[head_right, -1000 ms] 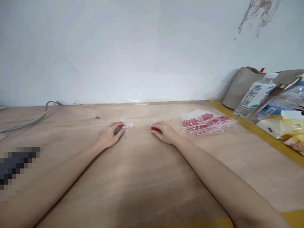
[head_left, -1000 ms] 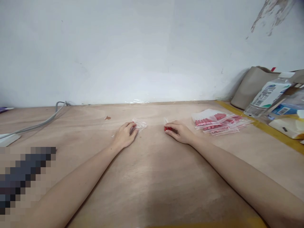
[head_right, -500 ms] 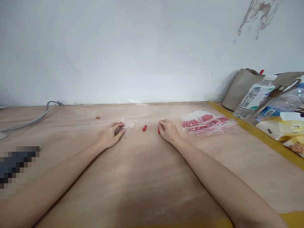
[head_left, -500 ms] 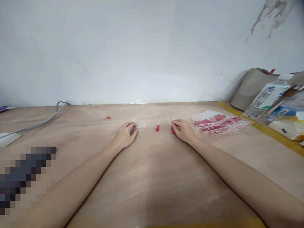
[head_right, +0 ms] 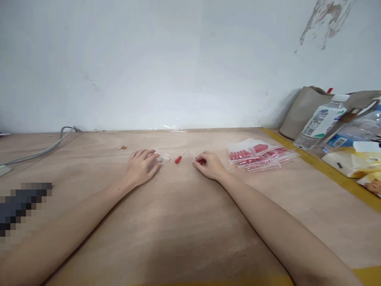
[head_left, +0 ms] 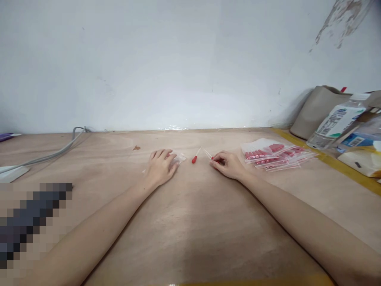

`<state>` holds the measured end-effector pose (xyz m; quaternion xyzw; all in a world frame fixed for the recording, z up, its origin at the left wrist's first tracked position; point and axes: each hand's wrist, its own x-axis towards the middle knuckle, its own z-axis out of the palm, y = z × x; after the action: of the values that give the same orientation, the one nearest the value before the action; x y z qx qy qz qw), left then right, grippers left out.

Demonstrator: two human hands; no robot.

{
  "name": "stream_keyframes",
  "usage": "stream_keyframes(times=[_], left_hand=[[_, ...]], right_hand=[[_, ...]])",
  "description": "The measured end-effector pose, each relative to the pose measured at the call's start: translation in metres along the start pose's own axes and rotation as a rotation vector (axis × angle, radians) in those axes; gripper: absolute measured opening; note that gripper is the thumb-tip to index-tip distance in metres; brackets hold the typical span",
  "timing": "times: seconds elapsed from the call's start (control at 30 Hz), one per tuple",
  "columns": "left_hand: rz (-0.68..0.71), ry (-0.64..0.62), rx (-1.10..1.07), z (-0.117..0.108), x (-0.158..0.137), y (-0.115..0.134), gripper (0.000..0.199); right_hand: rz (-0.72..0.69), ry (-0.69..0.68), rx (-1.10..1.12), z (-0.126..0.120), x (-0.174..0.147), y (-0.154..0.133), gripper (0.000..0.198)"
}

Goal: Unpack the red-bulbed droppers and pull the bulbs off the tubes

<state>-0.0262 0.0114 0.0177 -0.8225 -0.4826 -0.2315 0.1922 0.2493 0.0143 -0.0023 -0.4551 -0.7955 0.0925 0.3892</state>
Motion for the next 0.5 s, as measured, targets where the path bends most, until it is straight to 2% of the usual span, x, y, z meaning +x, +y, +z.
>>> stream_keyframes(times=[0.1,0.17,0.27,0.4,0.5], left_hand=[[-0.153,-0.082,-0.081,0.002,-0.001,-0.003,0.034],[-0.216,-0.136,-0.141,0.004,-0.003,-0.006,0.037],[-0.223,-0.162,-0.174,0.006,-0.003,-0.010,0.040],[-0.220,-0.163,-0.171,0.006,-0.003,-0.008,0.040],[-0.227,-0.168,-0.167,0.006,-0.002,-0.007,0.040]], right_hand=[[0.018,-0.025,-0.010,-0.003,0.000,-0.006,0.023],[0.037,-0.075,-0.013,-0.006,0.000,-0.010,0.036],[0.035,-0.197,-0.002,-0.009,0.000,-0.014,0.053],[0.000,-0.283,0.031,-0.006,0.003,-0.018,0.051],[0.027,-0.311,-0.039,0.003,0.009,-0.023,0.058]])
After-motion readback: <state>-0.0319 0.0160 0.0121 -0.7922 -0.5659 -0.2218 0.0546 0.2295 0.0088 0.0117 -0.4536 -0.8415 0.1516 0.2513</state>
